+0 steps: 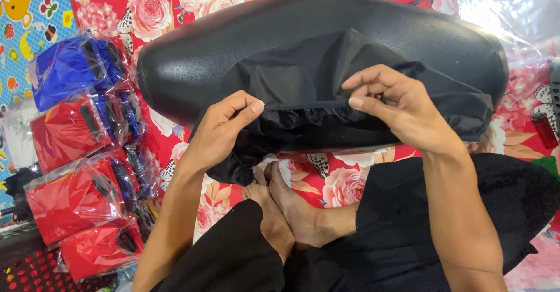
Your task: Fitting a black elasticized fabric cover onto a motorcycle seat.
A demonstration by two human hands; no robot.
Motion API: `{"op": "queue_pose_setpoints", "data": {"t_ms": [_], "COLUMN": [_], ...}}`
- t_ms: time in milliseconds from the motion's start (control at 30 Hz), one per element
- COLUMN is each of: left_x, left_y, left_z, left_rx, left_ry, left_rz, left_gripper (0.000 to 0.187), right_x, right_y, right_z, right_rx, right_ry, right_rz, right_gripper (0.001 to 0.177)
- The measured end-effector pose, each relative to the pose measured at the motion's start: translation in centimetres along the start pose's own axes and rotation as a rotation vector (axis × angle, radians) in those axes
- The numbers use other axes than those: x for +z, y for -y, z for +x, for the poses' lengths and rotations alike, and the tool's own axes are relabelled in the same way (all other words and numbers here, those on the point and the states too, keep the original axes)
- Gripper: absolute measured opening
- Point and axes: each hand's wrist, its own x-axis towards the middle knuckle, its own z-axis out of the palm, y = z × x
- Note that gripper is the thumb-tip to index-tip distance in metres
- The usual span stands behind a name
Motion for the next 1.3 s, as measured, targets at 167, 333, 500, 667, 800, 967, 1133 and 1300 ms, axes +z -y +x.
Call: {"op": "queue_pose_setpoints", "data": {"t_ms": [167,333,500,667,800,967,1133,1300], "left_x": [-0.5,-0.1,0.8,1.6,2.1,3.1,5.2,4.9], "left_y": [0.9,0.6,-0.9,-1.5,-0.8,-1.5,-0.4,0.8], "left_z": [0.1,0.0,-0.4,-0.9,-0.7,-1.1,-0.3,0.2], "left_rx": [-0.008,0.007,0.135,0.508,0.726,0.722,0.904,1.066], "left_ry": [-0.009,-0.016,-0.062,-0.318,-0.546,-0.357,-0.476,-0.527], "left_rz": [-0.020,-0.042,-0.012,0.299,0.561,0.524,0.592,0.639], "left_gripper": [0.030,0.026,0.012,0.022,0.034,0.047,0.009,0.008], "right_x": [-0.5,-0.3,0.0,0.5,3.0,3.8,5.6,5.6], "right_y": [-0.5,-0.1,0.2,-0.3,0.3,-2.2,-2.4,-0.5], "right_z": [0.3,0.4,0.1,-0.2,-0.5,-0.1,-0.1,0.3], "right_rx": [0.040,0.021,-0.036,-0.285,-0.621,-1.017,-1.102,-1.167], "right_ry": [-0.021,-0.030,-0.003,-0.140,-0.338,-0.508,-0.527,-0.546], "right_rz": [0.127,0.144,0.080,-0.352,-0.633,-0.697,-0.707,-0.738], "right_gripper": [0.022,0.021,0.023,0.030,0.027,0.017,0.020,0.025]}}
